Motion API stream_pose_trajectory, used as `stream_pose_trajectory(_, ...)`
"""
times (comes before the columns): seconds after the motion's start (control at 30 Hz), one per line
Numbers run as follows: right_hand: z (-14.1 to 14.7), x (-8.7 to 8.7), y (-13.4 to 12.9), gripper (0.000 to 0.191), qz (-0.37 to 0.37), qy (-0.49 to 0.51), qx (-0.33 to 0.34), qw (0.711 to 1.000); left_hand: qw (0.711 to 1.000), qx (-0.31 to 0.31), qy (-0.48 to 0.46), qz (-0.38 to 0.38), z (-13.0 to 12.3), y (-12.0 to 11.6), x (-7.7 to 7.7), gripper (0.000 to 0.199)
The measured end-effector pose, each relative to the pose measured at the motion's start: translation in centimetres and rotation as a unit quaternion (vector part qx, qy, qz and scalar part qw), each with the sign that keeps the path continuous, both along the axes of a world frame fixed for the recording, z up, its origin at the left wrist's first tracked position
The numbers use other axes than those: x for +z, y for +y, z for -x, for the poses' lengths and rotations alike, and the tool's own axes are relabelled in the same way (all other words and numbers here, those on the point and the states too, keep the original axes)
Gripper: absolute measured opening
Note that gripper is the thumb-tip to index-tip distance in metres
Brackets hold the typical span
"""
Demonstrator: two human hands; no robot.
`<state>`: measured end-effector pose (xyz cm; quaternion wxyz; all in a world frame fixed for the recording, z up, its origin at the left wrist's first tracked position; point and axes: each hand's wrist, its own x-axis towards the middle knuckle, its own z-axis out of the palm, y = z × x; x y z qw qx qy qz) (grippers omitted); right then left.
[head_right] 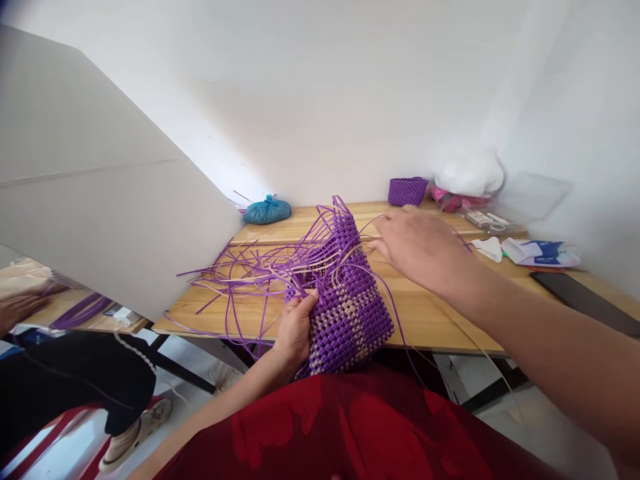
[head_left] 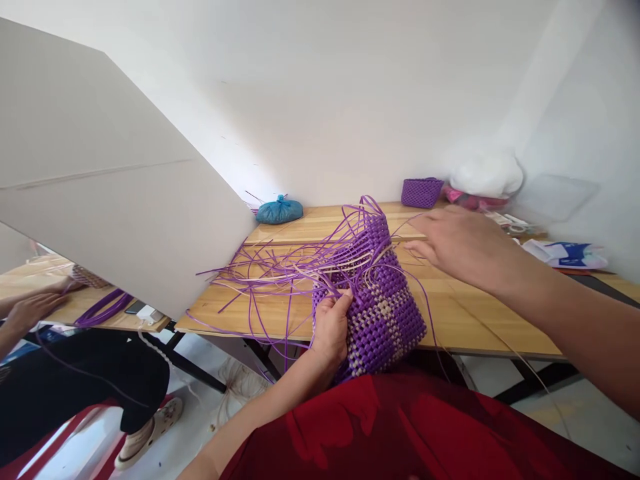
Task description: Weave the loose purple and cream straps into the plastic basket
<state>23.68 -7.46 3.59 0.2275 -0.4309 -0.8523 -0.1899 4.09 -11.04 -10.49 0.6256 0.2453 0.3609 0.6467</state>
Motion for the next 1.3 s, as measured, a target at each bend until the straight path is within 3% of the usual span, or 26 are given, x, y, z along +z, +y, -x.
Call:
stream_pose_trajectory(0.07,0.5,-1.3,-0.2,0.016,0.028,0.002,0.032,0.999,1.000,-0.005,0.006,-0.014,0.0,0.1,-0.1,0.022)
stream_pose_trajectory(0.17,3.1,-4.9,-1.8,0.010,0.137,0.047,0.153,0.978,0.999,-0.009,0.017,-0.043,0.1,0.2,0.0,0.022)
stream_pose_trajectory(0.27,5.5,-8.5,-2.8,0.011,0.099,0.122,0.177,0.972,0.998,-0.011,0.028,-0.051,0.2,0.2,0.1,0.021)
stream_pose_trajectory(0.33,6.0,-9.7,-3.1,0.017,0.085,0.144,0.188,0.968,0.998,-0.009,0.038,-0.047,0.4,0.1,0.1,0.022)
stream_pose_trajectory(0.5,4.5,-8.6,-4.5,0.028,0.192,0.145,0.152,0.959,0.997,0.017,0.072,-0.033,0.5,-0.5,-0.5,0.019)
stream_pose_trajectory(0.6,4.2,-7.8,-5.5,0.017,0.243,0.196,0.192,0.931,0.993,0.019,0.102,-0.058,0.4,-0.6,-0.5,0.019)
stream_pose_trajectory(0.7,4.6,-8.3,-5.9,0.017,0.295,0.256,0.217,0.895,0.990,0.037,0.120,-0.064,0.4,-0.4,-0.2,0.022)
stream_pose_trajectory(0.83,4.7,-9.7,-6.1,0.026,0.357,0.307,0.189,0.862,0.992,0.036,0.110,-0.050,0.7,-0.1,0.2,0.025)
stream_pose_trajectory(1.03,4.8,-10.1,-6.4,0.023,0.352,0.349,0.202,0.845,0.998,-0.023,0.057,-0.030,0.9,-0.1,0.2,0.028)
stream_pose_trajectory(1.13,5.4,-9.8,-6.3,0.026,0.406,0.399,0.191,0.800,0.997,-0.049,0.035,-0.038,0.9,-0.3,0.5,0.027)
stream_pose_trajectory(1.23,5.8,-9.5,-6.2,0.032,0.501,0.431,0.141,0.737,0.999,-0.021,0.036,-0.034,0.7,-0.5,0.8,0.026)
stream_pose_trajectory(1.3,5.7,-9.6,-6.3,0.034,0.548,0.423,0.103,0.714,0.999,-0.004,0.034,-0.020,0.6,-0.5,1.0,0.027)
